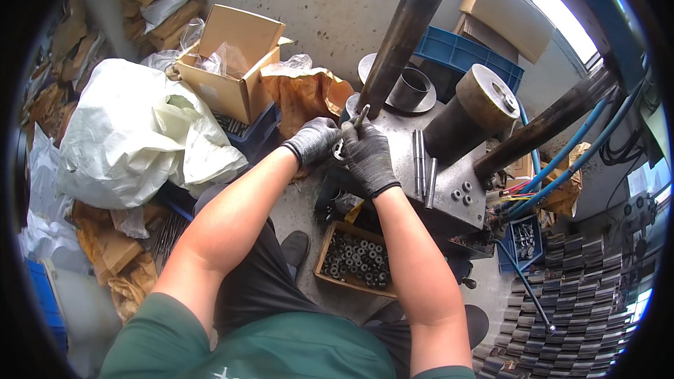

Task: Using a manual press machine to assemble metal rods with ring-shaped components.

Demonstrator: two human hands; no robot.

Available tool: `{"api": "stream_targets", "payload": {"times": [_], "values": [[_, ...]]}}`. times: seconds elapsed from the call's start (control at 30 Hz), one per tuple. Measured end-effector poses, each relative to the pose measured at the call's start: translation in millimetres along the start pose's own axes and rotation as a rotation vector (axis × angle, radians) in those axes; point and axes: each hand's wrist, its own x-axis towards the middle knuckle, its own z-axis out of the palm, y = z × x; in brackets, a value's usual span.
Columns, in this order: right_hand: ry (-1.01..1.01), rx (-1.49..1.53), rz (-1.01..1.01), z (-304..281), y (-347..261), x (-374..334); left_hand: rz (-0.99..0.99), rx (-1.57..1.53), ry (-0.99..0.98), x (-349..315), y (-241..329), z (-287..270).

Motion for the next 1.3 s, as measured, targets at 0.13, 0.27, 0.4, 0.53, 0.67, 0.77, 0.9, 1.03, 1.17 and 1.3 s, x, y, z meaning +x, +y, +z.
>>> {"api": "stream_targets", "payload": {"times": [0.13, 0.27, 0.4, 0.53, 0.67, 0.77, 0.9, 1.03, 1.17, 1.3], "values": [[0.022, 0.156, 0.041, -1, 12, -19, -0.032, -0.143, 0.033, -5, 1, 1], [0.081, 0.373, -0.086, -8, 23, -58, 0.033, -0.074, 0.099, -16, 17, 2], [0.117, 0.133, -0.383, -28, 21, -107, 0.149, -0.101, 0.041, -54, 50, 8], [0.158, 0.52, 0.03, -71, -9, -138, 0.233, -0.199, -0.317, -94, 73, 32], [-0.088, 0.191, 0.341, -127, -27, -137, 0.344, -0.653, -0.767, -100, 74, 116], [-0.241, 0.125, 0.406, -157, -19, -147, 0.287, -1.01, -0.957, -121, 81, 150], [-0.126, -0.052, 0.353, -200, 11, -179, -0.006, -0.973, -1.037, -137, 91, 183], [-0.069, -0.353, -0.008, -252, -6, -197, -0.075, -0.749, -0.988, -149, 98, 208], [0.076, -0.412, 0.036, -307, -25, -216, -0.273, -0.836, -1.077, -143, 87, 241], [0.061, -0.646, 0.124, -377, -37, -249, -0.241, -0.655, -1.036, -140, 109, 219]]}}
